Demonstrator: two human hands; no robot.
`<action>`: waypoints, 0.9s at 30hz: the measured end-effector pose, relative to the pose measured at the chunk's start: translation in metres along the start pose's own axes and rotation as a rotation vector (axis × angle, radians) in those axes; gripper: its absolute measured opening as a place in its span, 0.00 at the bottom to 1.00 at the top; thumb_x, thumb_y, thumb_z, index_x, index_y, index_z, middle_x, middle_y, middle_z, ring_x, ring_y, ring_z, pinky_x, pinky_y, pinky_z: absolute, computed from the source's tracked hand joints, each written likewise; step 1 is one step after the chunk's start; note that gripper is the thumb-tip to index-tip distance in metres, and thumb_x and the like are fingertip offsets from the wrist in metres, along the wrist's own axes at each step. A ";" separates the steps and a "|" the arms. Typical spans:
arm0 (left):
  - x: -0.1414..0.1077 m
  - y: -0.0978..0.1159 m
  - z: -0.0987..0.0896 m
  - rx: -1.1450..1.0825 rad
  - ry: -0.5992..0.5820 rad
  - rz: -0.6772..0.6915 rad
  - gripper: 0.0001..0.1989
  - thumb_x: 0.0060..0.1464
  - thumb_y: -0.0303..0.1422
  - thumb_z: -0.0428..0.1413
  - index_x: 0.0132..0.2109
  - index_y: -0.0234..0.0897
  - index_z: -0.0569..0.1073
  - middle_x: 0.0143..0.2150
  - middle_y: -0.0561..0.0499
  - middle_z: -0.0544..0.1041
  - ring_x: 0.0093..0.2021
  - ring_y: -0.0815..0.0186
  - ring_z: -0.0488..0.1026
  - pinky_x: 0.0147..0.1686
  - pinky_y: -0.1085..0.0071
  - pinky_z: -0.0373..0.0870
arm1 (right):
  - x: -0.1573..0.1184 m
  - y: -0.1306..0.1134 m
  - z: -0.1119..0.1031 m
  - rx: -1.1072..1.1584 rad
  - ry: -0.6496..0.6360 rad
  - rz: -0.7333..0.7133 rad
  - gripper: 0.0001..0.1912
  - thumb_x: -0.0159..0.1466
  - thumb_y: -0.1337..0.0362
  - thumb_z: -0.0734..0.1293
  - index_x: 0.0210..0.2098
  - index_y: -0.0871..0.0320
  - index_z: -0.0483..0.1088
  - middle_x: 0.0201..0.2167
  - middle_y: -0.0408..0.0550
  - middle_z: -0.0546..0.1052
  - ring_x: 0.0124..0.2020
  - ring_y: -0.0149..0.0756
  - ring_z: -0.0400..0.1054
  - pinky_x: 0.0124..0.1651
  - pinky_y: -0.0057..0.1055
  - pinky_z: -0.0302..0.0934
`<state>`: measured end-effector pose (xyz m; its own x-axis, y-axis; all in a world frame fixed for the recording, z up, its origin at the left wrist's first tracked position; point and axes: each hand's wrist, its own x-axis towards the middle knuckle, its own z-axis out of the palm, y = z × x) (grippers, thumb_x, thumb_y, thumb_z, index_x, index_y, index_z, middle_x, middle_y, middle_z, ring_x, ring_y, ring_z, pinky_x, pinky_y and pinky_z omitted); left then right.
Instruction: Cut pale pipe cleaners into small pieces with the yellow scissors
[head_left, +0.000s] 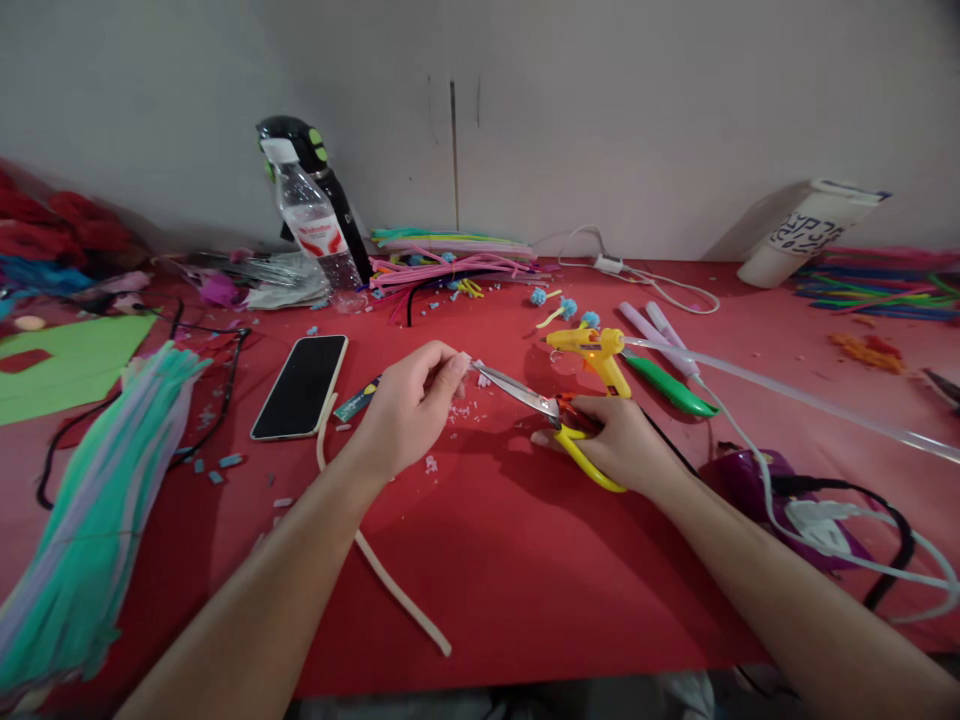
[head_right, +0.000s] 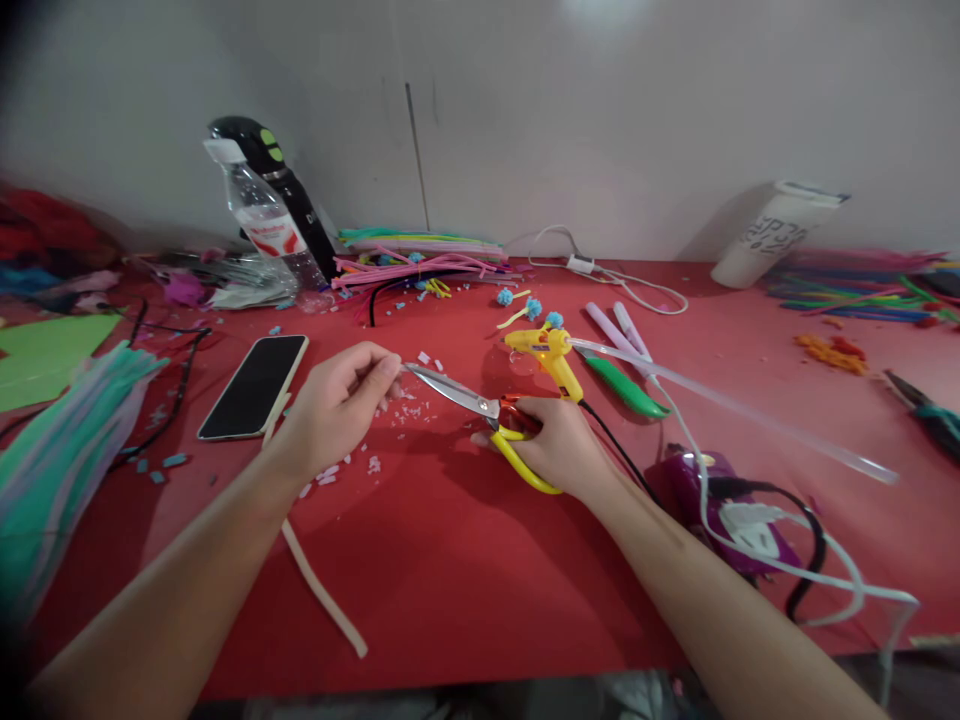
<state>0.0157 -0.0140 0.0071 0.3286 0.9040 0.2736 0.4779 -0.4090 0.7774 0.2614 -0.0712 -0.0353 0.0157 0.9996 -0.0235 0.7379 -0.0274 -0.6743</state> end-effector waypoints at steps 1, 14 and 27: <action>0.000 0.000 0.000 -0.002 -0.002 0.002 0.16 0.65 0.42 0.48 0.33 0.37 0.69 0.27 0.53 0.71 0.26 0.71 0.65 0.26 0.73 0.60 | 0.000 0.000 0.000 -0.003 0.005 0.004 0.27 0.50 0.51 0.74 0.20 0.57 0.52 0.20 0.36 0.49 0.24 0.26 0.43 0.23 0.27 0.40; 0.001 0.001 -0.006 0.076 0.005 0.100 0.12 0.64 0.38 0.50 0.34 0.37 0.70 0.27 0.54 0.70 0.27 0.71 0.64 0.28 0.75 0.61 | -0.001 -0.002 -0.003 -0.017 0.008 -0.039 0.26 0.52 0.48 0.72 0.21 0.56 0.54 0.20 0.37 0.50 0.23 0.26 0.44 0.22 0.27 0.41; 0.000 0.003 -0.007 0.088 0.011 0.099 0.11 0.63 0.37 0.51 0.35 0.36 0.72 0.27 0.54 0.69 0.27 0.72 0.63 0.28 0.76 0.61 | 0.000 0.000 -0.002 -0.003 -0.017 -0.022 0.27 0.51 0.46 0.73 0.21 0.57 0.53 0.20 0.37 0.50 0.24 0.26 0.43 0.23 0.26 0.40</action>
<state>0.0114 -0.0142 0.0137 0.3687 0.8598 0.3534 0.5133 -0.5053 0.6937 0.2628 -0.0709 -0.0342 -0.0119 0.9997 -0.0207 0.7401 -0.0051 -0.6725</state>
